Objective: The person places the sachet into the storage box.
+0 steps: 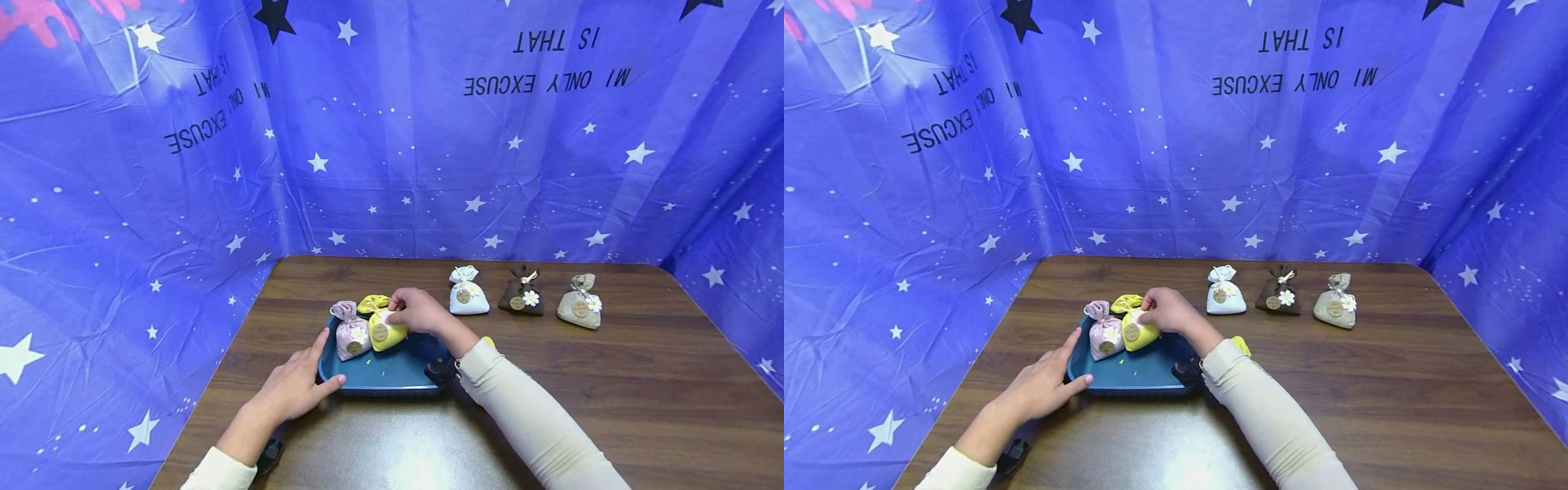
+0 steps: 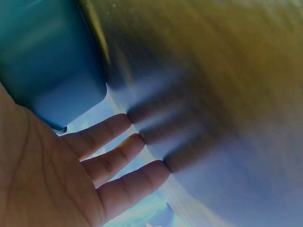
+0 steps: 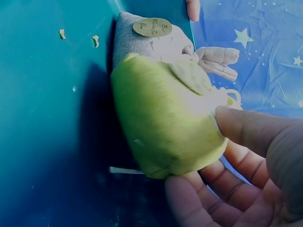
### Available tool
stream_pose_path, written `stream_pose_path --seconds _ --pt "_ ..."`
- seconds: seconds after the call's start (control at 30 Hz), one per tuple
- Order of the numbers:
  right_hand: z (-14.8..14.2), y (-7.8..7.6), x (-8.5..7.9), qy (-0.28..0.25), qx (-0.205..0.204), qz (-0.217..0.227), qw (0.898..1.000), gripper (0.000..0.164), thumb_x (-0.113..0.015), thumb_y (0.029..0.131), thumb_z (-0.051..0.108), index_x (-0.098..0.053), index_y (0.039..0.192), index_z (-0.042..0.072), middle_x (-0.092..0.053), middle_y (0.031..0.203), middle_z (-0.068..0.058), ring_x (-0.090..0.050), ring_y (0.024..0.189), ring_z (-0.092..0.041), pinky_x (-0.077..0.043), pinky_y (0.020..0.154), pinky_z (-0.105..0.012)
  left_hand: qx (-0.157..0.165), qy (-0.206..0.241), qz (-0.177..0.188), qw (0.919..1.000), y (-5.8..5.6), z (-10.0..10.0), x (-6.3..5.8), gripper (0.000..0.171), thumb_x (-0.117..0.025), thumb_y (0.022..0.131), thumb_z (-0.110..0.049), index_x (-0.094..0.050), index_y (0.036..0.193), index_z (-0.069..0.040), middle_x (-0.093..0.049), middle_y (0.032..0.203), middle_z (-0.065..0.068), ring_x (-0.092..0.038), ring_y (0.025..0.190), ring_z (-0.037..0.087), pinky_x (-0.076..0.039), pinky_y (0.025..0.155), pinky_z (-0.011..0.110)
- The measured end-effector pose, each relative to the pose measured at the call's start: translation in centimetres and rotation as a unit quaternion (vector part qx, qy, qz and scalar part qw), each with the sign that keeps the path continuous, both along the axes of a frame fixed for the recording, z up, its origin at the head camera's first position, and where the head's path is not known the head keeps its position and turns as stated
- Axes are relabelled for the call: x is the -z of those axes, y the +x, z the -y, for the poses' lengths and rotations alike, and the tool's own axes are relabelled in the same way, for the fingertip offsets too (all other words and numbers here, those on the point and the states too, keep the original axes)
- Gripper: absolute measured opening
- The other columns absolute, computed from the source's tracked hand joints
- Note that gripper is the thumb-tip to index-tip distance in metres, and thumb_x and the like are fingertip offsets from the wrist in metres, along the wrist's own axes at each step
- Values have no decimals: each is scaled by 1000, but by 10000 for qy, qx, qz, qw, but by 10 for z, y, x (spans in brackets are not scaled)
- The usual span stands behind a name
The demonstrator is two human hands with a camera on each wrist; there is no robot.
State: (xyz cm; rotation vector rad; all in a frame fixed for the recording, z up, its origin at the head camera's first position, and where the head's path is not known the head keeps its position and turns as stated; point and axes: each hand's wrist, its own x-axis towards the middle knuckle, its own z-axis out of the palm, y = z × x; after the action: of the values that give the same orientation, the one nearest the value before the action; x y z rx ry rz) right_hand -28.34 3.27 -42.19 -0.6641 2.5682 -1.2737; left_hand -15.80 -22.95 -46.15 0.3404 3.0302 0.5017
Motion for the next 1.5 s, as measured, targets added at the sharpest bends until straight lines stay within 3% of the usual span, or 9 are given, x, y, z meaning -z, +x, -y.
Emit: stream_pose_path --seconds 0.33,0.67,0.9,1.1,1.33,1.5 --pt "0 4 -6 228 -98 -31 9997 12 -73 79 -1 -64 86 4 -57 72 1 -51 67 -11 -41 59 -23 9 -8 -45 10000 0 1 0 95 -55 91 -65 -16 160 -12 -50 143 21 -49 129 39 -44 94 60" --pt "-19 6 -9 -234 -163 546 9981 18 -72 84 3 -64 99 -4 -57 79 -1 -52 66 -12 -43 56 -24 -1 -13 -24 10000 0 0 0 96 -54 91 -67 -15 160 -13 -51 142 22 -48 129 40 -44 95 59" --pt "-43 11 -19 -688 -82 733 9949 25 -71 87 6 -62 107 -6 -61 88 -6 -55 74 -15 -49 60 -31 -6 -9 -22 10000 1 -1 0 95 -55 91 -66 -15 160 -14 -51 143 21 -48 130 39 -44 95 59" --pt "-64 15 -23 -820 50 743 9938 25 -71 89 8 -61 109 -3 -62 95 -9 -58 81 -17 -53 71 -42 -36 -15 2 10000 0 0 1 95 -55 91 -66 -14 161 -14 -51 142 21 -49 129 39 -44 94 59" --pt "-86 20 -24 -849 78 415 9955 25 -71 88 8 -60 106 -5 -63 92 -8 -58 78 -17 -51 66 -35 -66 -39 31 10000 0 -1 1 95 -55 91 -65 -15 161 -15 -52 142 20 -49 128 38 -44 93 59" --pt "-102 22 -21 -960 126 331 9947 24 -71 89 7 -61 106 -5 -62 92 -10 -59 77 -16 -53 66 -37 -52 -52 20 10000 0 -1 -1 95 -54 91 -67 -15 161 -15 -52 142 20 -50 128 38 -45 93 59"
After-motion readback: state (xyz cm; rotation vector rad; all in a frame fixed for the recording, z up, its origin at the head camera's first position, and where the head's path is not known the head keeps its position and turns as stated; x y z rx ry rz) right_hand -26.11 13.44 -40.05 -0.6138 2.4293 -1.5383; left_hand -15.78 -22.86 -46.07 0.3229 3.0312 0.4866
